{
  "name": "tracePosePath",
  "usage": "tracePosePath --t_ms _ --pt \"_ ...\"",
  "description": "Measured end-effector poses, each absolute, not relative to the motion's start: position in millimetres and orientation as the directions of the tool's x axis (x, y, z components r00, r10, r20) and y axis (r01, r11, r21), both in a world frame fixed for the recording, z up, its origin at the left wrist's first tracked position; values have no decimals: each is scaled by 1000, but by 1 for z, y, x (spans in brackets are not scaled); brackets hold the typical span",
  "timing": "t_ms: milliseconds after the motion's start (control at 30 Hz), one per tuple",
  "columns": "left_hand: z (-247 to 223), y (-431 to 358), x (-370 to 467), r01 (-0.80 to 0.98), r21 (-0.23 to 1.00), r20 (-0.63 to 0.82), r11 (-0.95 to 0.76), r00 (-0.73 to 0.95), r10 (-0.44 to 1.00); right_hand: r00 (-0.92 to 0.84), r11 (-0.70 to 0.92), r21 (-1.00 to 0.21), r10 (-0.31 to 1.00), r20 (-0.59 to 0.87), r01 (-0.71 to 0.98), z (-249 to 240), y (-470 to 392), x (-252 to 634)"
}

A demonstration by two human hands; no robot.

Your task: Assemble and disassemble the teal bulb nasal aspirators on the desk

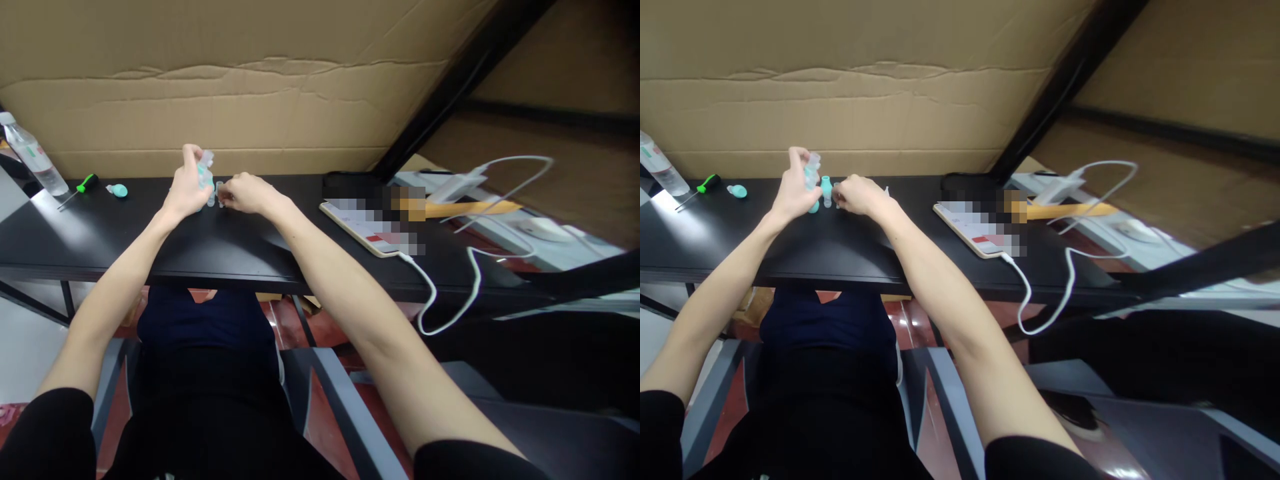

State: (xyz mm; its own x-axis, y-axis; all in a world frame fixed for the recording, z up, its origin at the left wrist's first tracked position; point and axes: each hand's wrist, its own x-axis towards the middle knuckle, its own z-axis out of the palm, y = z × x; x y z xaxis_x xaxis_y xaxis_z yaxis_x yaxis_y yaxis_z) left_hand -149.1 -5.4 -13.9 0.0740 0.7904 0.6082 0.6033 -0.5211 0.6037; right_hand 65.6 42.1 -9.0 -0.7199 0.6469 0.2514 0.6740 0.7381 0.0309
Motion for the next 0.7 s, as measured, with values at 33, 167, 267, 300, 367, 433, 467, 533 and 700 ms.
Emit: tracePosePath --t_ms 33,167,267,300,367,433,467,533,700 --pt "-15 -8 -148 633 576 609 -517 89 788 -708 722 40 665 237 691 -10 42 65" --pt "-18 -12 -147 691 526 607 -497 105 788 -659 707 -49 680 321 706 -10 49 70" --pt "-18 -12 -148 688 534 635 -491 58 771 -529 740 -225 627 571 634 -5 54 79" --pt "-18 -13 -148 685 542 642 -487 37 766 -476 767 -284 596 646 575 -4 54 80" --pt "-18 -14 -148 682 557 643 -474 6 766 -423 828 -349 533 733 438 -1 48 80" --pt "-17 -15 -147 677 572 634 -463 -7 774 -480 877 -339 472 740 339 1 39 75" --pt "-17 -16 -147 672 579 628 -462 -6 778 -533 895 -315 442 722 316 1 34 72" --pt "-17 -17 -147 654 592 622 -471 2 783 -625 916 -254 397 672 309 0 28 64" --pt "-15 -17 -145 638 596 622 -488 18 782 -668 914 -181 390 633 362 -1 30 58"
